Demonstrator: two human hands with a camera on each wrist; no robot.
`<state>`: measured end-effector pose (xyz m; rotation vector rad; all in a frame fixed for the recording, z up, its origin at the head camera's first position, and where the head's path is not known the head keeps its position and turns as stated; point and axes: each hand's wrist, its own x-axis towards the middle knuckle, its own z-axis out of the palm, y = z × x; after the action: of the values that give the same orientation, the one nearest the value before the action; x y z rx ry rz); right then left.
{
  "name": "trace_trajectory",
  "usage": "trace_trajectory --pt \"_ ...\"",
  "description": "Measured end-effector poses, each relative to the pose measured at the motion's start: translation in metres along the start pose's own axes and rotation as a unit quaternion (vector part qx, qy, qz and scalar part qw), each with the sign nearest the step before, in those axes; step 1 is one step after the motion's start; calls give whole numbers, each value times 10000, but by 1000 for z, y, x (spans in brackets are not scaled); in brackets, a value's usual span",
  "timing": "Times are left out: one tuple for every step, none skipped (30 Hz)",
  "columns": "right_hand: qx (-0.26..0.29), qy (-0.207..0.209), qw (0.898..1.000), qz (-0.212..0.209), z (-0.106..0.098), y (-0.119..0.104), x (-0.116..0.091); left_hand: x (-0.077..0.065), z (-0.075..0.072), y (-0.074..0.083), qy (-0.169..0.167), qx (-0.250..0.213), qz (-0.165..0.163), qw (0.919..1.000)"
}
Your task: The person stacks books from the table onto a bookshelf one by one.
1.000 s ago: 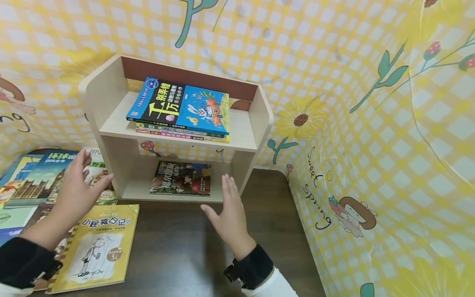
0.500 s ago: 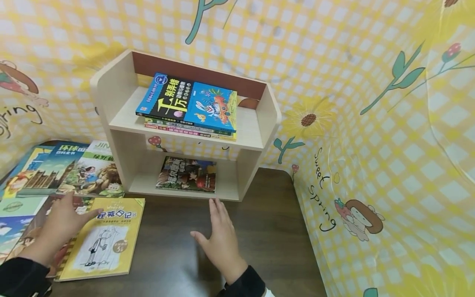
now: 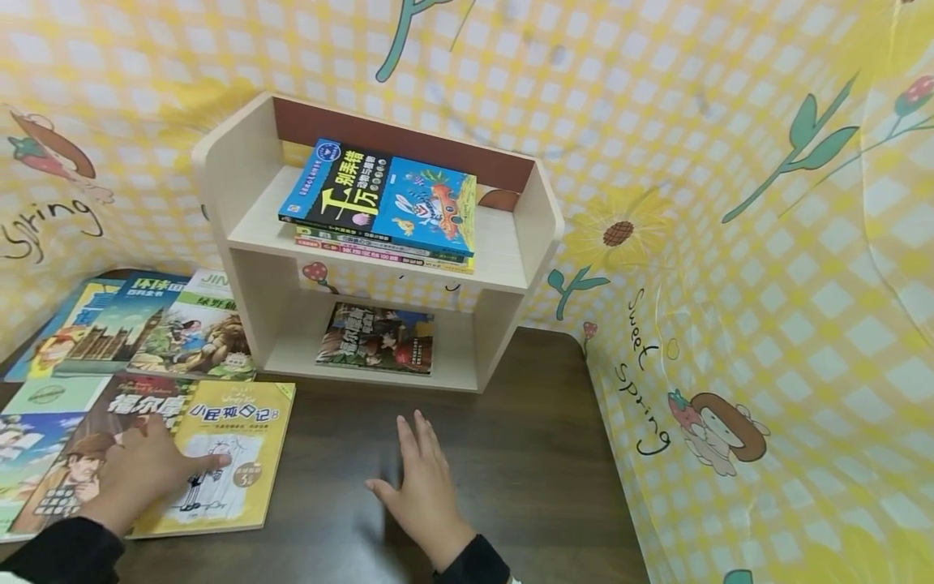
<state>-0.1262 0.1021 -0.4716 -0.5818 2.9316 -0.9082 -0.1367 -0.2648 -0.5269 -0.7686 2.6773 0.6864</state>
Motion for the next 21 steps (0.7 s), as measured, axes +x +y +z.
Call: trace_trajectory --pt "-8 -4 10000 9 1 1 0 -1 1 3 -15 9 -85 10000" --pt "-11 -21 10000 21 2 2 0 -1 2 6 -43 9 -161 9999" --pt "-8 -31 10000 29 3 2 0 -2 2 9 -56 24 -226 9997" --pt "5 -40 10000 50 3 3 -1 -2 2 12 -90 15 -265 9996" --pt "20 -35 10000 70 4 3 -1 -2 2 14 -105 25 -282 9995" --pt "34 -32 9999 98 4 3 -1 -1 1 16 -116 21 -305 9995" --pt "50 -25 9999 123 5 4 -1 -1 1 17 -126 38 -319 9994" --pt "52 -13 9999 149 5 4 -1 -1 1 18 -149 37 -314 9994" --pt "51 0 9998 174 5 4 -1 0 0 18 -165 48 -308 9994" --pt "61 12 9998 205 6 4 -1 0 0 18 -185 58 -293 9994" --pt "59 25 9997 223 6 5 -1 1 -1 18 -189 110 -294 9993" --pt "50 28 9997 238 6 5 -1 1 -1 17 -214 125 -289 9993" --pt "46 22 9997 258 7 5 -1 2 -1 15 -250 160 -252 9992" --pt "44 11 9996 278 7 5 -1 2 -2 14 -283 141 -209 9993" --pt "47 -3 9996 296 7 6 -2 2 -2 12 -320 110 -173 9993" --pt "67 -14 9995 313 7 6 -2 2 -2 9 -372 73 -129 9992" --pt "82 -22 9994 330 8 7 -2 2 -2 6 -421 1 -68 9991" --pt "91 -29 9993 351 8 8 -2 2 -2 4 -479 -116 -12 9988" --pt "99 -30 9993 371 8 8 -2 2 -2 2 -521 -219 15 9984" --pt "113 -27 9992 387 9 9 -2 2 -2 -1 -571 -335 38 9978" --pt "132 -22 9991 404 9 9 -2 2 -1 -2 -627 -371 33 9973"
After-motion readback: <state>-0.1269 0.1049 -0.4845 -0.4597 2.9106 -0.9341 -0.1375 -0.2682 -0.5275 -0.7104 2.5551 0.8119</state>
